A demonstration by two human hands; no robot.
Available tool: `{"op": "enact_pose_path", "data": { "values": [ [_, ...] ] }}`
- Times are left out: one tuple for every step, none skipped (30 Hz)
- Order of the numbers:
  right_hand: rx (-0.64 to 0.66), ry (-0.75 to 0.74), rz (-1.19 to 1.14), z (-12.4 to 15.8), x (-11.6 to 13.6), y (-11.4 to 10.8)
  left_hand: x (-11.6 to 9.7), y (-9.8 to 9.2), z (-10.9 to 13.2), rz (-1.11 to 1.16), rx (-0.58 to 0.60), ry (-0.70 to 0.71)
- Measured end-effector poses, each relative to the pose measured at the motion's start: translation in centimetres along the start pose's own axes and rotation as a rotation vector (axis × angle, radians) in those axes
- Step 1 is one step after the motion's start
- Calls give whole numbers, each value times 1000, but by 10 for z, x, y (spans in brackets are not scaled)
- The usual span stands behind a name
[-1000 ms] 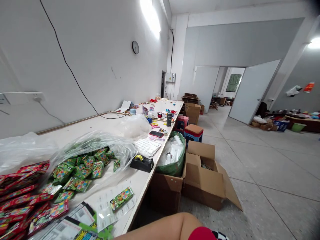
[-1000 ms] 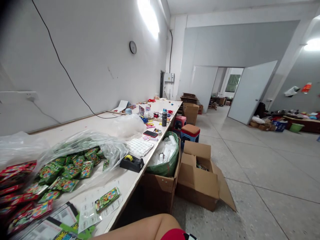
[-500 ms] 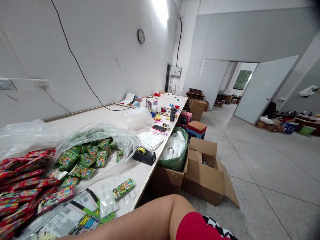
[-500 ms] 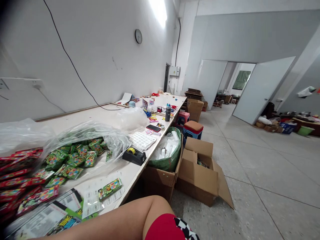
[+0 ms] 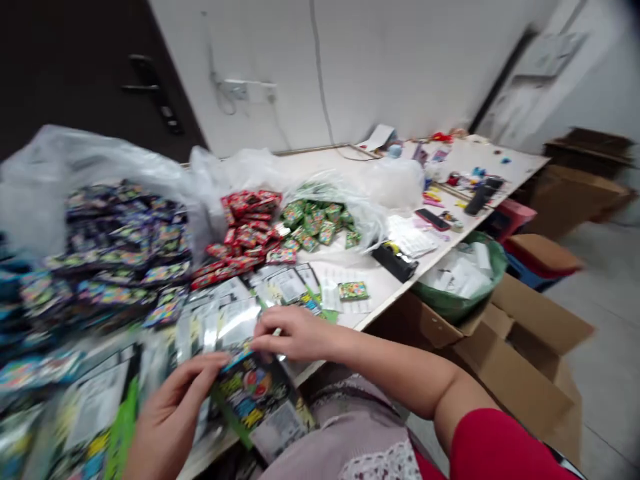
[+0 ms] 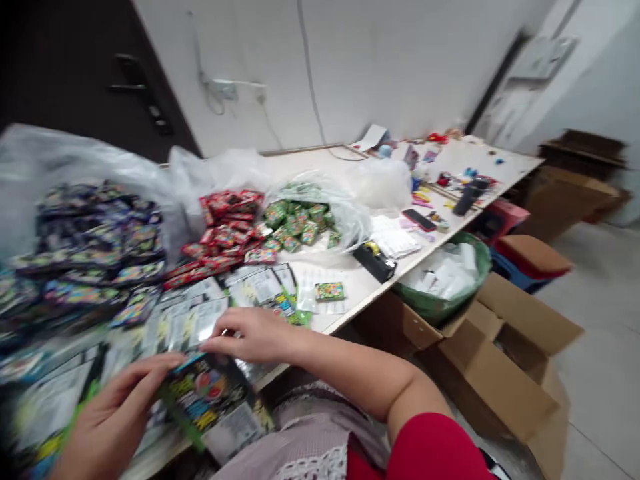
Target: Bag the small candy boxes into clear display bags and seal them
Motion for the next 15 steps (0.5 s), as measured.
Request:
{"op": "enact_pose_path", "data": {
  "values": [
    [-15,-59,-10,6,0,2,2,-2,5,3,9,-22],
    [-33,-100,-27,11,0,5,3,-2,10,15,25,-30],
    [-60,-123,-49,16,-2,9,2,0,14,33,34,-24],
    [-94,-130,-67,20,-4,13,1,2,17,50,28,-11],
    [-125,-129,-77,23,-7,17,0,4,20,70,21,2],
    [-150,-128,-79,25,-9,21,-1,6,22,88,-1,8],
    [-161,-131,-81,26,-11,23,-1,8,24,96,-27,4],
    [-155,-138,-84,26,-13,24,-1,9,25,93,-54,-7],
    [-141,-142,-93,25,-15,24,0,10,26,81,-75,-23],
    [-128,-141,-108,24,-16,23,1,10,26,64,-85,-38],
    [-128,-137,-124,24,-17,23,2,11,26,47,-85,-47],
    [-145,-130,-136,24,-17,23,2,12,26,34,-75,-50],
    [-179,-124,-144,24,-17,23,1,13,26,28,-56,-43],
    [-220,-119,-147,26,-17,25,1,14,26,27,-34,-35],
    [-258,-113,-147,28,-17,26,0,16,26,30,-14,-30]
  ]
}}
Point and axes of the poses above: each hand's wrist, its own z-axis away from the middle knuckle, its own y-axis out of the palm, x = y × z, the point moved 1 cm from there along -z, towards the middle knuckle, and after that the axes turned 9 degrees about -x, right-handed, at the moved point
